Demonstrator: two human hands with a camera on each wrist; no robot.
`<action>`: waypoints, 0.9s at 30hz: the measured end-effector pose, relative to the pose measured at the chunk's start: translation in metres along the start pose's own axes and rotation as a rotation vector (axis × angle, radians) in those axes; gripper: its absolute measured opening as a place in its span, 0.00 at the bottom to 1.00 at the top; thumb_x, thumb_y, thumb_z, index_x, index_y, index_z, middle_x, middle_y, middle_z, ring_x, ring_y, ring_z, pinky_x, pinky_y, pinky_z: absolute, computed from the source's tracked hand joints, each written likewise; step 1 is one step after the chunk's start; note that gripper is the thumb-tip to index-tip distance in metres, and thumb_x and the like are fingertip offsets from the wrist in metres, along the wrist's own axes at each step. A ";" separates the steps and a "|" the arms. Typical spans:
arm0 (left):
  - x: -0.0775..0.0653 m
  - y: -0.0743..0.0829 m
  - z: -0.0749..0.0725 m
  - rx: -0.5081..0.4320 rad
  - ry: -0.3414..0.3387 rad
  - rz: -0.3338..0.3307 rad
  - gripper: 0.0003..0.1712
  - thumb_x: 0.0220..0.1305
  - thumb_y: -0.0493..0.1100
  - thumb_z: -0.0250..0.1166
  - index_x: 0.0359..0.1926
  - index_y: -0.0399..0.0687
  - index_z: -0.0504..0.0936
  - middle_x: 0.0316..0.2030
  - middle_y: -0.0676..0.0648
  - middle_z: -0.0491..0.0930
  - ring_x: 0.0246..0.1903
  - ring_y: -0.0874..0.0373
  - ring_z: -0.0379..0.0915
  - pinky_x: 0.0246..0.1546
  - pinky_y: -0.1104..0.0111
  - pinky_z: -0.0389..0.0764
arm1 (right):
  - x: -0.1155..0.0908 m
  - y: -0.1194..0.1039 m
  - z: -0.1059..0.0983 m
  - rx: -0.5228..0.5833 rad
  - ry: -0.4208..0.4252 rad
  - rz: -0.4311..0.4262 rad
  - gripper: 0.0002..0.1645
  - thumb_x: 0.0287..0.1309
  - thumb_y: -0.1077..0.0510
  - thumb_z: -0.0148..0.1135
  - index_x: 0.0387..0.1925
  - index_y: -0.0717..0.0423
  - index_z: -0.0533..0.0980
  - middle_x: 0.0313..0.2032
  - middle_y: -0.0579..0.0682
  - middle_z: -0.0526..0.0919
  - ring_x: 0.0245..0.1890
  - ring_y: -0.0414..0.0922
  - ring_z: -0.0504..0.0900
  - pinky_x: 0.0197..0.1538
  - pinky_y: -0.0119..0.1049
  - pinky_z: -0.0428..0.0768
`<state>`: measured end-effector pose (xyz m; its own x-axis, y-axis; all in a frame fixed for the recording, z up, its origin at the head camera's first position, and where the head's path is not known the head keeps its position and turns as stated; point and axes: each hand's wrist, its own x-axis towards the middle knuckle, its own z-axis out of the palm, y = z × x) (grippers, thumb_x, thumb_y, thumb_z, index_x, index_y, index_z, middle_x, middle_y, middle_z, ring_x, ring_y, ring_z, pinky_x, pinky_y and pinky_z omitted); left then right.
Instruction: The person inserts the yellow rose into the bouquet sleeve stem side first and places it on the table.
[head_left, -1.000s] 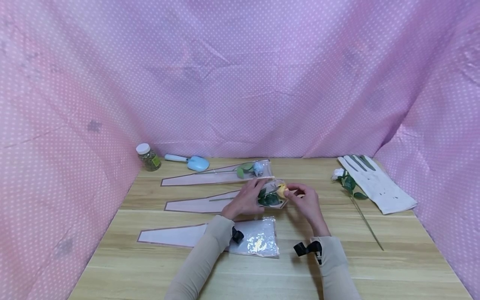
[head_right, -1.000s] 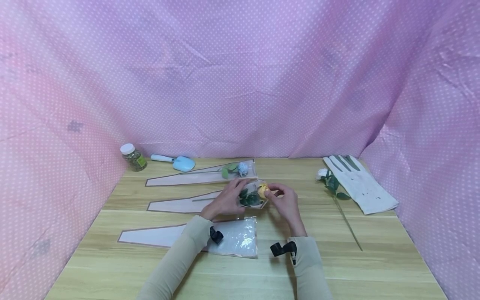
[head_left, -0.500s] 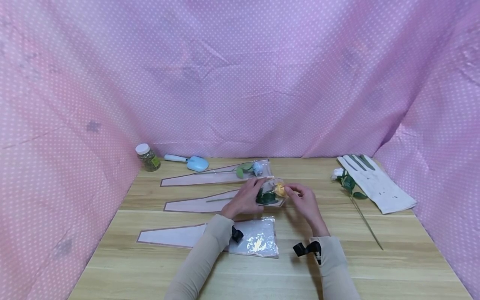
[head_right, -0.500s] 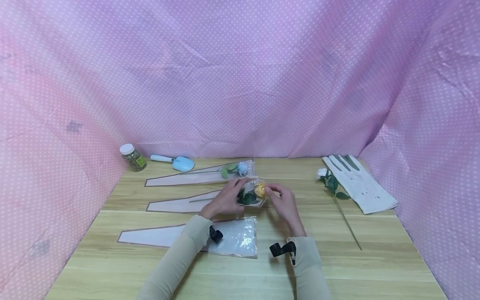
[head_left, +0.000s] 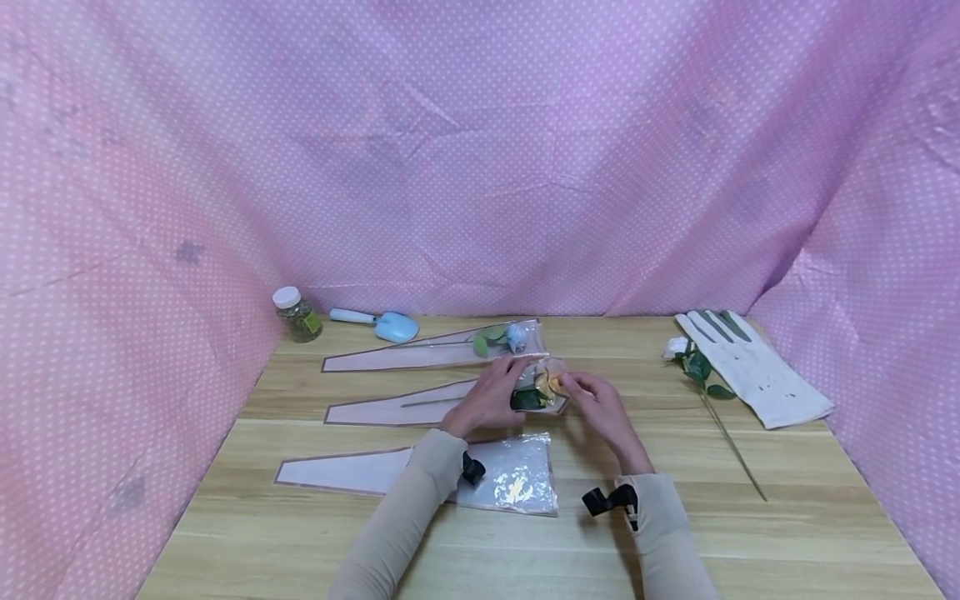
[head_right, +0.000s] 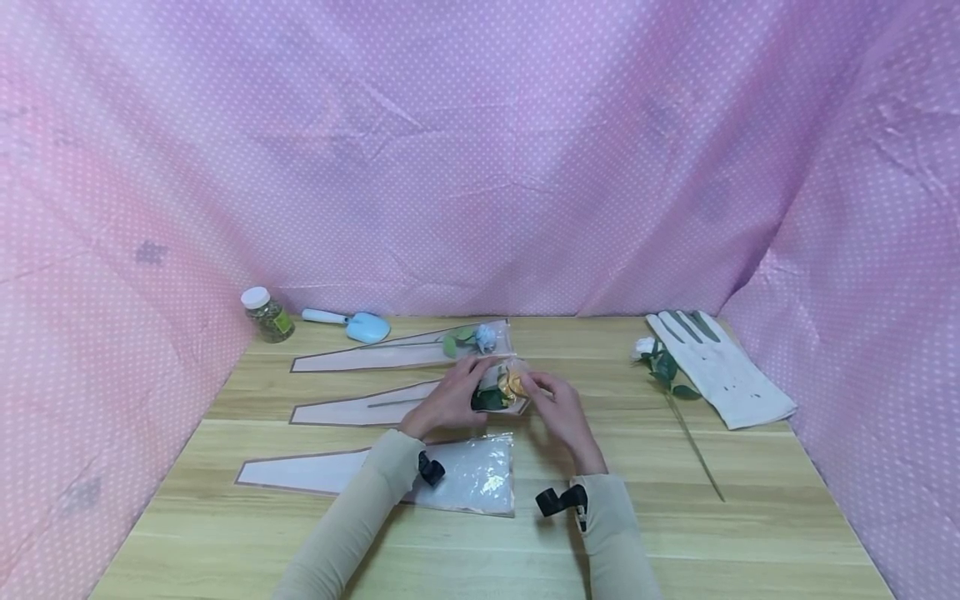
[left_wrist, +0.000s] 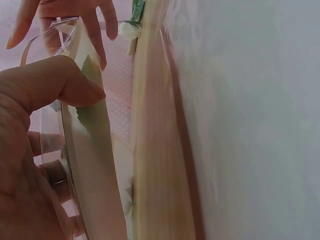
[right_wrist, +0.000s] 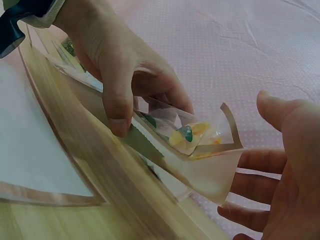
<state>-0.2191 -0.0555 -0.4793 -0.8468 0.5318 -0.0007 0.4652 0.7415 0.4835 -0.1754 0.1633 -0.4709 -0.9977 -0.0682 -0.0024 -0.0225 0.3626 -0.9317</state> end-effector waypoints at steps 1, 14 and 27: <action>0.000 -0.001 0.000 -0.004 -0.001 -0.002 0.59 0.49 0.46 0.76 0.78 0.63 0.52 0.70 0.47 0.63 0.69 0.50 0.60 0.70 0.55 0.69 | 0.000 0.001 0.000 -0.006 -0.004 0.001 0.30 0.73 0.43 0.52 0.58 0.64 0.77 0.61 0.65 0.79 0.64 0.61 0.76 0.70 0.57 0.69; -0.004 -0.010 -0.003 0.029 -0.022 -0.023 0.58 0.49 0.47 0.76 0.78 0.61 0.53 0.66 0.47 0.63 0.65 0.51 0.63 0.68 0.55 0.71 | 0.003 0.008 0.015 -0.045 -0.073 -0.006 0.29 0.66 0.42 0.60 0.60 0.57 0.76 0.62 0.60 0.79 0.67 0.60 0.73 0.72 0.63 0.63; -0.005 -0.021 -0.006 0.064 -0.023 -0.007 0.58 0.49 0.47 0.77 0.77 0.55 0.55 0.58 0.48 0.67 0.57 0.55 0.64 0.62 0.60 0.71 | 0.007 0.006 0.031 -0.011 -0.076 -0.029 0.28 0.62 0.47 0.67 0.59 0.58 0.76 0.60 0.60 0.81 0.61 0.57 0.81 0.67 0.52 0.75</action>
<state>-0.2260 -0.0759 -0.4844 -0.8441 0.5356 -0.0246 0.4757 0.7693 0.4264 -0.1805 0.1362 -0.4875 -0.9888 -0.1494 -0.0037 -0.0524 0.3699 -0.9276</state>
